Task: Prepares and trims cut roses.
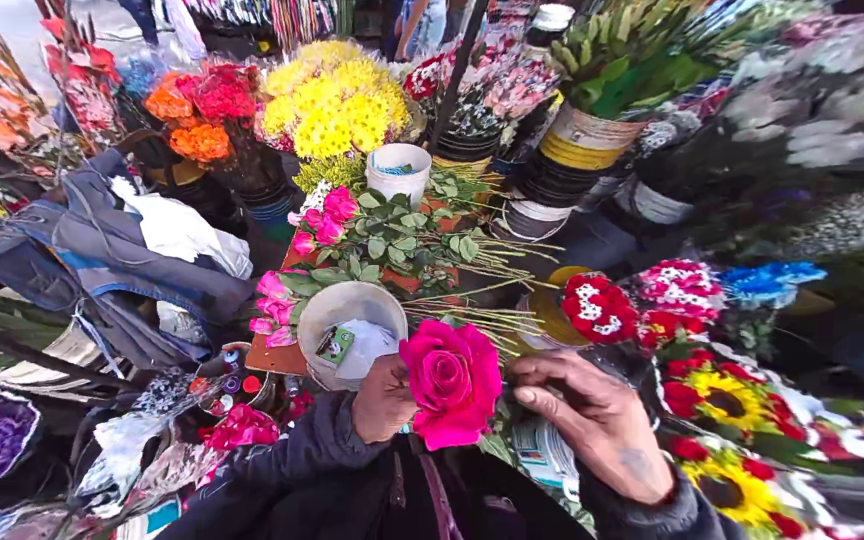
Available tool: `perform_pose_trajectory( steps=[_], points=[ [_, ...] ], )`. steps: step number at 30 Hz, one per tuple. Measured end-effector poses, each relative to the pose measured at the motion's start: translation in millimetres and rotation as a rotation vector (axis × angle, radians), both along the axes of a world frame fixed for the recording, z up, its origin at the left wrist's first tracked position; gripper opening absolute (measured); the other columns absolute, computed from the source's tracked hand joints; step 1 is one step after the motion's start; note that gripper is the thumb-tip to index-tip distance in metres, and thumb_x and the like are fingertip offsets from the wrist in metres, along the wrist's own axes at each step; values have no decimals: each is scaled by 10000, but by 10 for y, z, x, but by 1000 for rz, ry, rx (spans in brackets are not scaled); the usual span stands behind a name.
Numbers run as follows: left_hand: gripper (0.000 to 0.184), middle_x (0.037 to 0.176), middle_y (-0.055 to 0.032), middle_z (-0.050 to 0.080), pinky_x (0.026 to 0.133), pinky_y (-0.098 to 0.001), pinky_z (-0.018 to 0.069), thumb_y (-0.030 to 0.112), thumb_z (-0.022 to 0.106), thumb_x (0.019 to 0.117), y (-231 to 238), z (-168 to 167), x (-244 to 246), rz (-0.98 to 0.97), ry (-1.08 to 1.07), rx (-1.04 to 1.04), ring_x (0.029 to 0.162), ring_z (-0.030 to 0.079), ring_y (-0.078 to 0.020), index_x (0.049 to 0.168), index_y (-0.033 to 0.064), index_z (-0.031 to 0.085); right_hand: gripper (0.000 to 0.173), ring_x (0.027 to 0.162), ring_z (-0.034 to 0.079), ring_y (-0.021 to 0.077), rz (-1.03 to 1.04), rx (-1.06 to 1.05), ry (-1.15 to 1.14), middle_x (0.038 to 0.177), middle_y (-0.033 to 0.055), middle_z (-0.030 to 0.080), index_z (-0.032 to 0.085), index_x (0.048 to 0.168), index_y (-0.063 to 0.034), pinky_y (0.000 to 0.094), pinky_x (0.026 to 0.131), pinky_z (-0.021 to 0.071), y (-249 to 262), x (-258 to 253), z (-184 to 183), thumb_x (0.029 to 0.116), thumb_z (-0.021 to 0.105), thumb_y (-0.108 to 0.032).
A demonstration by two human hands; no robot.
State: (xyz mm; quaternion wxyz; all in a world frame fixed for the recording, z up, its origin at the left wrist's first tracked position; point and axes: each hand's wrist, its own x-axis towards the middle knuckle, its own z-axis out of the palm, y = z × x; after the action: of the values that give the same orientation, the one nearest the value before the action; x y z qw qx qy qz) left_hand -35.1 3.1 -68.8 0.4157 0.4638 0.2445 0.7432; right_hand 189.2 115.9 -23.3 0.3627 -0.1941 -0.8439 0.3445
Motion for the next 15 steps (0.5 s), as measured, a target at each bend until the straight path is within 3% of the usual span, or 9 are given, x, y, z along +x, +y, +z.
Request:
perform_pose_trajectory(
  steps=[2, 4, 7, 9, 10, 12, 14, 15],
  points=[
    [212, 966, 89, 753, 840, -208, 578, -50, 640, 899, 8, -66, 4, -71, 38, -10, 925, 686, 27, 1025, 91, 736, 398, 850, 643, 14, 161, -128, 120, 1177, -30, 676, 705, 1231, -137, 180, 710, 567, -28, -138, 340, 939, 735, -406],
    [212, 937, 90, 751, 819, -202, 577, -60, 623, 907, -26, -67, 9, -111, 24, -43, 895, 685, 30, 998, 90, 741, 488, 816, 603, -5, 272, -157, 90, 1204, -8, 647, 694, 1237, -91, 149, 649, 529, -32, -333, 475, 885, 795, -413],
    [171, 899, 134, 742, 796, -171, 564, 72, 639, 951, -128, 12, 4, -58, -47, -73, 866, 672, 59, 950, 195, 757, 259, 800, 630, 16, 325, -321, 173, 1051, -7, 691, 739, 1015, -69, 166, 662, 549, -48, -631, 364, 835, 846, -221],
    [114, 921, 102, 759, 796, -207, 579, 140, 705, 934, -107, -96, -4, 32, -144, -94, 864, 689, 21, 969, 213, 786, 161, 772, 654, 42, 282, -416, 294, 969, -13, 694, 725, 921, -86, 192, 643, 574, -103, -734, 274, 817, 844, -116],
    [127, 913, 79, 762, 775, -214, 581, 102, 724, 911, -101, -133, -4, 84, -198, -116, 836, 691, 5, 961, 200, 787, 160, 766, 657, 47, 254, -428, 345, 957, -16, 694, 723, 909, -97, 196, 629, 574, -142, -762, 227, 810, 849, -98],
    [164, 869, 26, 765, 733, -217, 586, 3, 723, 888, -95, -147, 3, 156, -292, -124, 759, 691, -24, 944, 142, 790, 170, 811, 659, 52, 203, -356, 442, 951, -21, 688, 722, 893, -114, 190, 662, 573, -227, -800, 101, 796, 859, -88],
    [140, 857, 21, 755, 738, -225, 582, 19, 700, 917, -89, -149, 18, 208, -316, -94, 749, 682, -29, 952, 129, 780, 164, 907, 647, 38, 150, -60, 463, 966, -40, 678, 707, 878, -148, 173, 771, 556, -301, -817, -48, 828, 860, -181],
    [122, 883, 23, 753, 764, -237, 580, 64, 684, 950, -86, -158, 22, 209, -312, -62, 782, 684, -34, 983, 133, 779, 168, 983, 631, 60, 144, 94, 451, 985, -40, 672, 689, 885, -160, 209, 863, 531, -328, -818, -103, 868, 837, -236]
  ],
)
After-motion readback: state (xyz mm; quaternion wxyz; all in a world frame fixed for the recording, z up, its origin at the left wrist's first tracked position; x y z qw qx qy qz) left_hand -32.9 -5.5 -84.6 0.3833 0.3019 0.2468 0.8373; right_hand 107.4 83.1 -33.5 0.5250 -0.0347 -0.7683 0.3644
